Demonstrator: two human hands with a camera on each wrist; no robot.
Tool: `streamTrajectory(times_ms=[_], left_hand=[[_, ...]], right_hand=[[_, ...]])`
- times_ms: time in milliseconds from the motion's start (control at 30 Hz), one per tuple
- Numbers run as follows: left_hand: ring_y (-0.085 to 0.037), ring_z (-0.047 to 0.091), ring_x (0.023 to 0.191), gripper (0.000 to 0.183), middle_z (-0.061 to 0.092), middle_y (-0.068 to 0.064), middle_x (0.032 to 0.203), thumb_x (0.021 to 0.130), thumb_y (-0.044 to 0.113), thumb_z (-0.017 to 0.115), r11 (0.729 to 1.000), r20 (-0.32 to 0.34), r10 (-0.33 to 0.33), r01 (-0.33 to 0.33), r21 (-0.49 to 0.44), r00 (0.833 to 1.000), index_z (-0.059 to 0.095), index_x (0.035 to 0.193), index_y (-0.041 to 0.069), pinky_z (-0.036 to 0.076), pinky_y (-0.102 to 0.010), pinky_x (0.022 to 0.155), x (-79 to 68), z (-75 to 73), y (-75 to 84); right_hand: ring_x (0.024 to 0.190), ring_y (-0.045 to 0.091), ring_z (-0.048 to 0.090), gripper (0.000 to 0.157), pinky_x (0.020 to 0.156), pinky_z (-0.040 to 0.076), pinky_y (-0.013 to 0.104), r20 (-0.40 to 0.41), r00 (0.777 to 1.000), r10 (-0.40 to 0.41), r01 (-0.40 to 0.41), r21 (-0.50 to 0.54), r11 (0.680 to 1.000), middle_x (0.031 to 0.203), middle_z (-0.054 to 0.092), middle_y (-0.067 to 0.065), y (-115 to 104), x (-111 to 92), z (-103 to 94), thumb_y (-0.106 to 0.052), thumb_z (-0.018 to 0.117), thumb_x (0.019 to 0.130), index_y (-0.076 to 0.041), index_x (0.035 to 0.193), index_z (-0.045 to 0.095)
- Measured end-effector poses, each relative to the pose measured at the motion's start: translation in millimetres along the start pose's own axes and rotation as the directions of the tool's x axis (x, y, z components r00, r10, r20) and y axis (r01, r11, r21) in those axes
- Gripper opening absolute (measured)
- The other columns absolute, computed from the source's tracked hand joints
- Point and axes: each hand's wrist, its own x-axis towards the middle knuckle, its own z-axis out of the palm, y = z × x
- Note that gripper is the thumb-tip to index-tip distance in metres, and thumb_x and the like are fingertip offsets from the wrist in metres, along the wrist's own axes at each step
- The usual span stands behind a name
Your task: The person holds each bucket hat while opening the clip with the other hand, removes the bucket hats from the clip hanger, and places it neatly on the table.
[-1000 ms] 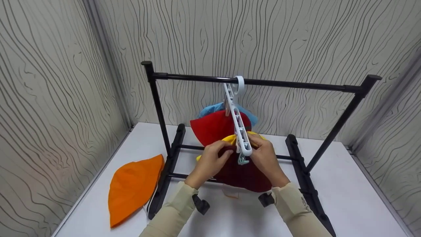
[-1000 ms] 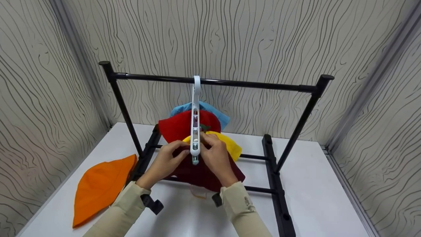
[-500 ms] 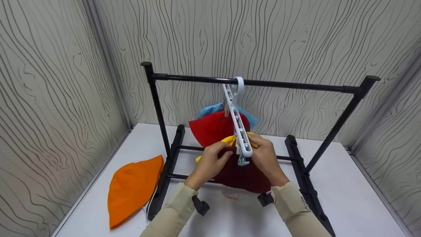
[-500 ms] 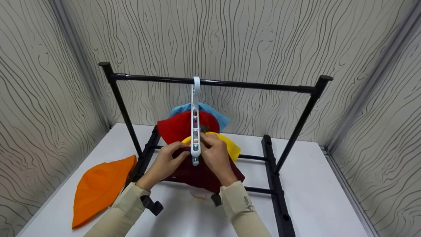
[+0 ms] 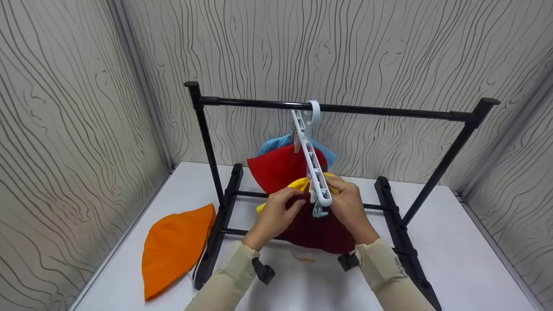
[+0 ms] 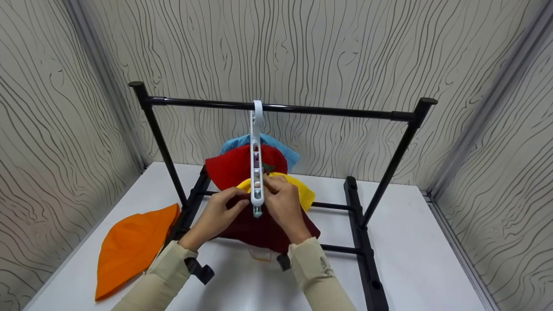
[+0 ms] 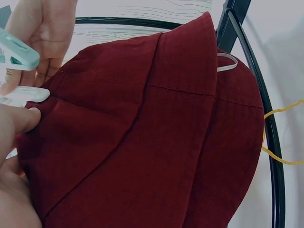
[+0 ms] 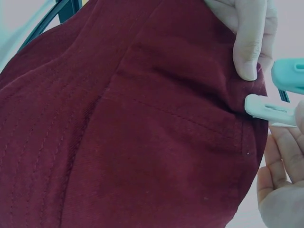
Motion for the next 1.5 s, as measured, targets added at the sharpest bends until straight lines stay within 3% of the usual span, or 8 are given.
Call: streamTrajectory(times_ms=[300,767,1000,1500], left_hand=[[-0.013,0.060,0.103,0.022,0.068,0.001,0.113,0.093,0.016,0.062,0.999,0.022,-0.033,0.032,0.016,0.999,0.065,0.115,0.012,0.048,-0.026,0.100,-3.9,1.6,-2.2],[-0.012,0.059,0.101,0.020,0.067,0.002,0.110,0.094,0.017,0.062,0.999,0.040,-0.048,0.047,0.023,0.998,0.065,0.113,0.013,0.048,-0.027,0.099,-7.6,2.2,-6.8],[-0.013,0.057,0.101,0.019,0.067,0.002,0.109,0.094,0.019,0.062,0.998,0.044,-0.066,0.065,0.027,0.997,0.065,0.112,0.013,0.048,-0.030,0.100,-11.3,1.4,-9.2],[-0.015,0.057,0.098,0.017,0.067,0.001,0.105,0.094,0.017,0.062,0.995,0.022,-0.077,0.076,0.063,0.997,0.066,0.110,0.011,0.049,-0.032,0.098,-16.9,-1.3,-13.8]], right_hand=[[0.109,0.014,0.058,0.030,0.093,0.049,0.020,-0.003,0.998,0.064,-0.064,-0.002,0.998,0.120,0.067,0.007,-1.4,-2.5,-0.7,-0.008,0.069,0.088,-0.007,0.117,0.068],[0.110,0.017,0.057,0.032,0.096,0.048,0.025,0.000,0.997,0.081,-0.081,-0.003,0.997,0.120,0.067,0.011,-2.7,-4.2,-0.2,-0.007,0.068,0.088,-0.007,0.120,0.066],[0.116,0.019,0.056,0.038,0.104,0.044,0.036,0.017,0.997,0.082,-0.082,0.034,0.996,0.124,0.065,0.012,-0.8,-4.3,-0.9,-0.009,0.071,0.086,-0.006,0.123,0.064],[0.127,0.025,0.049,0.044,0.111,0.037,0.048,0.081,0.989,0.120,-0.120,-0.010,0.993,0.135,0.058,0.010,3.0,-8.5,-4.2,-0.015,0.067,0.090,-0.009,0.132,0.057]])
